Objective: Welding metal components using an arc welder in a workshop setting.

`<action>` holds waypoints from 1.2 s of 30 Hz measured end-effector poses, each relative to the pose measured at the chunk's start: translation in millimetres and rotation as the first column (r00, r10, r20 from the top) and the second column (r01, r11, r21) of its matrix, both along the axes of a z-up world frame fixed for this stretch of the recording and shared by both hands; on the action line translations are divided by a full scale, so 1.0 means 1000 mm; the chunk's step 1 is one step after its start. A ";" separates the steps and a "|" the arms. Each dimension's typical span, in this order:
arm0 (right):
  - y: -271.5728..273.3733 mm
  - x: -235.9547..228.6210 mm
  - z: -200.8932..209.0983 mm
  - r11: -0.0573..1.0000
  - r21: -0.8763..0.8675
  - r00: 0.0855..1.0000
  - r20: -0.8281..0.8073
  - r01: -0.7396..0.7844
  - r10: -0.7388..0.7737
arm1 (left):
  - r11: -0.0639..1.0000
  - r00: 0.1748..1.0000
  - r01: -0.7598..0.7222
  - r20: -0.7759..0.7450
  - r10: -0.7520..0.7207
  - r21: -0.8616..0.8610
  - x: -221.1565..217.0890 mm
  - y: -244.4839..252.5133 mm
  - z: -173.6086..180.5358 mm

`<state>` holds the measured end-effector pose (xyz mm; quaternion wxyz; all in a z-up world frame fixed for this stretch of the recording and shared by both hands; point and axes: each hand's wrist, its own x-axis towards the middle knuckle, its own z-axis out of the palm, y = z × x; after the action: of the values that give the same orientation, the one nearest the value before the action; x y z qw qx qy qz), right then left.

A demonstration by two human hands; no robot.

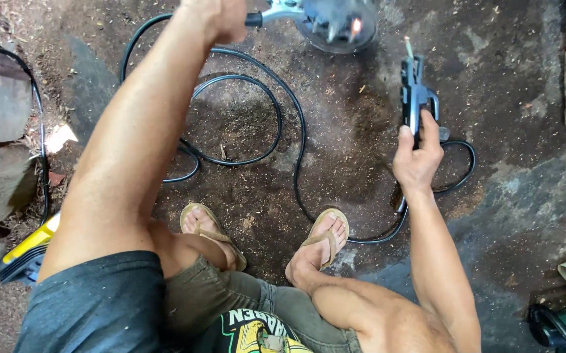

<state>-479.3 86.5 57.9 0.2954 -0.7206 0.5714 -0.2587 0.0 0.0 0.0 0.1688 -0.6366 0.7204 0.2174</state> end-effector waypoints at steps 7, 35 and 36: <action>0.015 -0.012 0.003 0.969 0.227 0.966 0.213 0.099 -0.149 | 0.956 0.957 -0.240 -0.124 0.262 0.171 -0.001 -0.010 0.044; -0.063 0.132 0.009 0.761 0.648 0.853 0.414 -0.031 -0.318 | 0.812 0.882 -0.377 -0.095 0.462 0.447 -0.055 0.001 0.079; -0.065 0.136 0.009 0.777 0.629 0.876 0.394 -0.034 -0.280 | 0.802 0.864 -0.375 -0.138 0.484 0.466 -0.063 0.008 0.079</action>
<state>-343.4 21.0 66.8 0.6247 -0.4596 0.5831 -0.2420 -63.0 7.8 79.4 0.1565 -0.6991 0.5065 0.4798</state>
